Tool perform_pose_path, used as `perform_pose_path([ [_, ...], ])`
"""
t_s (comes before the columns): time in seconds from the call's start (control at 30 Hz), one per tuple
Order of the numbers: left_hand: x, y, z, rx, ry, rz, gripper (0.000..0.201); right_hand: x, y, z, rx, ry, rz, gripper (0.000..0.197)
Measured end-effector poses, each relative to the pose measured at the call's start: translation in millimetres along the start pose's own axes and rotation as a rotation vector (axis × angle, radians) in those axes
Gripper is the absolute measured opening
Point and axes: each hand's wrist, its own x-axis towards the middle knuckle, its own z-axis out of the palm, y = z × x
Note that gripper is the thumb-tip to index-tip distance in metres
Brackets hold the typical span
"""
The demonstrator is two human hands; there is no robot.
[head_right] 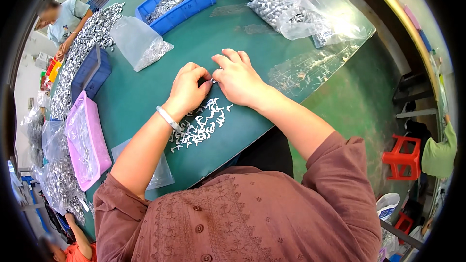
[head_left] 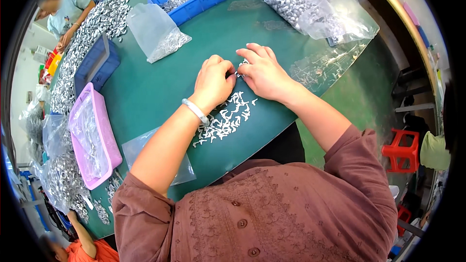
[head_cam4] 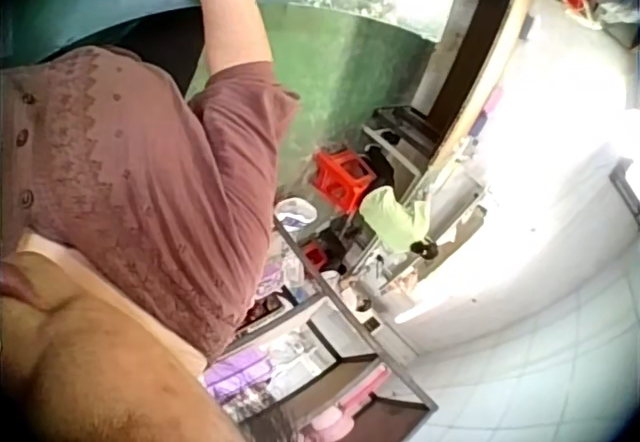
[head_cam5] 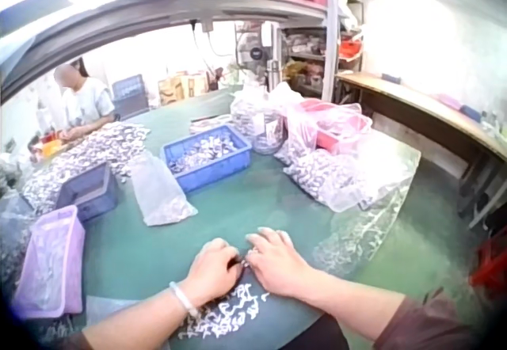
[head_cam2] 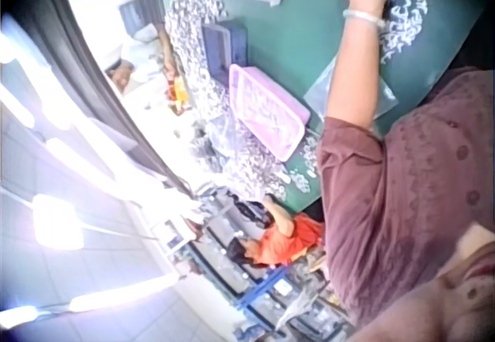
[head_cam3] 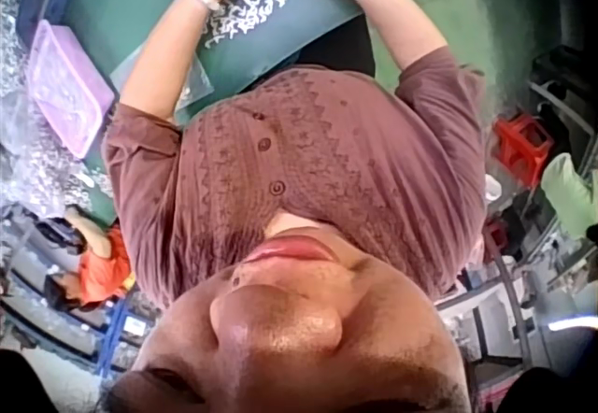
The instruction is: The person picks through small white parts on a work table, groups them together, and then transfers a handful of them into a small clear plastic bag.
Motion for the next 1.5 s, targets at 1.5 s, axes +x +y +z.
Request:
perform_pose_path([
  [1.5,-131,20,-87,-0.385,0.406,-0.055,0.007,41,-120,-30,0.386,0.075,-0.263,0.010],
])
